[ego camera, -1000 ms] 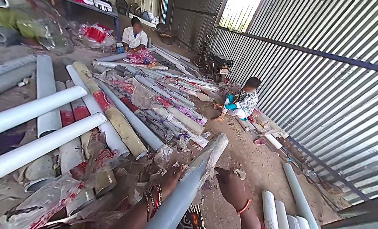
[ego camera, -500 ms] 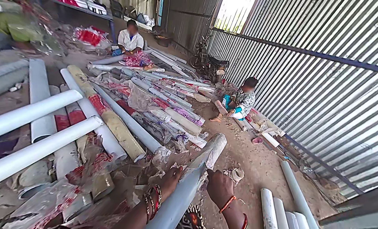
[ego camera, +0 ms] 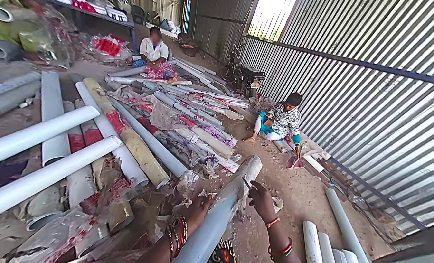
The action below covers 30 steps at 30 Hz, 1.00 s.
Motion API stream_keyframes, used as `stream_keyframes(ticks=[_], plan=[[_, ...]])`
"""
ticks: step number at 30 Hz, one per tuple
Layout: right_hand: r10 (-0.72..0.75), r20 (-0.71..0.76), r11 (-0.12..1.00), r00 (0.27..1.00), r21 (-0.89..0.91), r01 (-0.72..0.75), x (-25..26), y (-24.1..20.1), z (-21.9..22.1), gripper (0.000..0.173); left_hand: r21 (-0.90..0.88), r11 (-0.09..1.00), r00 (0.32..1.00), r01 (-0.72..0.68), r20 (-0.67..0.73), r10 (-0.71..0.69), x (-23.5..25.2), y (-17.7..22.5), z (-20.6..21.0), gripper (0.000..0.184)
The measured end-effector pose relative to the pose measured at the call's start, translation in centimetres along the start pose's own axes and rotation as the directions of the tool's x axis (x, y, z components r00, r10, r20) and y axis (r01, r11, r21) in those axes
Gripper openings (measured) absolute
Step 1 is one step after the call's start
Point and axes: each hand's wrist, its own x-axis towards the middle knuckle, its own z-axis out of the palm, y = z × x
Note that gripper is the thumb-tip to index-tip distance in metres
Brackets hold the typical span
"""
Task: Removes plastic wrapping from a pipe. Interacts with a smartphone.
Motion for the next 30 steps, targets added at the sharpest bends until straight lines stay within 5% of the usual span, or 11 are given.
stream_keyframes(ticks=[2,6,10,13,16,19,20,22,23,28,30], plan=[[0.047,0.005,0.947,0.999,0.318,-0.046,-1.0,0.6,0.9,0.036,-0.050,0.999,1.000,-0.010,-0.001,0.010,0.2,-0.2,0.1,0.052],[0.205,0.100,0.791,0.974,0.569,-0.225,-2.4,0.0,1.9,0.036,-0.184,0.983,0.999,-0.007,0.048,0.016,0.1,0.1,0.3,0.060],[0.223,0.142,0.701,0.964,0.664,-0.260,-2.2,-0.1,2.0,0.043,-0.047,0.992,0.974,-0.121,0.186,0.128,-0.2,-0.1,0.1,0.103],[0.227,0.089,0.760,0.970,0.607,-0.233,-2.3,0.1,1.7,0.045,0.192,0.944,0.962,-0.267,0.111,0.249,-0.1,-0.1,0.6,0.117],[0.132,-0.012,0.876,0.991,0.470,-0.111,-3.1,0.8,1.5,0.042,0.395,0.857,0.924,-0.331,-0.050,0.379,-1.4,1.2,0.7,0.086],[0.004,-0.046,0.969,0.999,0.246,0.008,-3.9,1.2,1.2,0.035,0.544,0.595,0.566,-0.591,-0.246,0.787,-1.1,0.2,2.2,0.033],[-0.040,-0.057,0.986,0.998,0.162,0.049,-4.0,1.3,1.3,0.034,0.546,0.579,0.568,-0.606,-0.212,0.795,-1.2,0.2,2.3,0.023],[-0.111,-0.075,0.993,0.991,0.022,0.113,-4.1,0.9,1.4,0.034,0.508,0.699,0.784,-0.504,-0.071,0.617,-1.9,0.9,1.7,0.025],[-0.139,-0.086,0.990,0.987,-0.041,0.136,-4.1,0.5,1.5,0.036,0.502,0.724,0.817,-0.472,-0.057,0.573,-1.8,1.0,1.5,0.030],[0.001,0.040,0.945,0.999,-0.326,0.012,-3.5,-2.1,0.9,0.046,0.523,0.528,0.581,-0.670,-0.073,0.810,-1.1,-0.3,2.4,0.038],[0.016,0.075,0.940,0.997,-0.341,0.010,-2.8,-2.1,0.9,0.046,0.535,0.592,0.735,-0.603,0.083,0.673,-1.6,0.3,2.2,0.029]])
